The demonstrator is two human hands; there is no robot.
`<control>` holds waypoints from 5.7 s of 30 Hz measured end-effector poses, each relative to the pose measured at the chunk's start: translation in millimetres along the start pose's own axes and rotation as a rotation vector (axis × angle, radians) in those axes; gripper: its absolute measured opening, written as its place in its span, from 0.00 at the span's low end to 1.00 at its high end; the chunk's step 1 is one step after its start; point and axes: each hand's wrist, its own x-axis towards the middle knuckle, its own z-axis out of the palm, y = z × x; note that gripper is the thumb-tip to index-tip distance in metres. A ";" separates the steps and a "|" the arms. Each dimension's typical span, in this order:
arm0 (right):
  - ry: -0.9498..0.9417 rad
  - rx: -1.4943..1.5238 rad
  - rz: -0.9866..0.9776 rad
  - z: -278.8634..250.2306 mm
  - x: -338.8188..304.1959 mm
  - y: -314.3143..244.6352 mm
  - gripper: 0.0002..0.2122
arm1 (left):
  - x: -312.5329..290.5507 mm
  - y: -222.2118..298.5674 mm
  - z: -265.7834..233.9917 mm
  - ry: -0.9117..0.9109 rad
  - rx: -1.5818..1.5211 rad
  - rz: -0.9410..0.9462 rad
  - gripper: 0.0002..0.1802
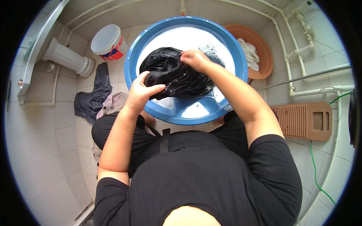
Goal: The person sits on the floor and hand-washes a white t-shirt in a blue basin filled with soapy water. They scrub the fabric against a washboard, rinse it, and wring it out. The person then places the white shirt aside and begins washing a black garment in the same basin.
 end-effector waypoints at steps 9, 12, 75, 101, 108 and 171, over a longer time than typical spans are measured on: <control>0.341 0.709 -0.025 -108.0 28.5 -67.8 0.07 | 15.5 79.9 -37.9 0.116 0.280 0.333 0.21; 0.514 0.594 -0.156 -158.8 37.4 -72.8 0.08 | 30.1 115.2 -41.4 0.130 0.319 0.435 0.21; 0.035 -0.313 -0.192 -57.1 -144.6 1.5 0.26 | -4.2 -41.2 -25.1 0.018 -0.071 0.233 0.11; -0.219 -0.587 0.300 86.1 122.9 -38.6 0.27 | 95.4 -85.7 -27.5 0.621 -0.815 -0.204 0.22; -0.168 -0.443 0.348 95.4 153.7 -11.9 0.22 | 112.3 -100.1 -38.5 0.661 -0.855 -0.209 0.08; 0.242 -0.244 -0.212 100.4 98.0 -17.2 0.13 | 118.8 -103.0 -36.8 0.565 -0.908 -0.134 0.20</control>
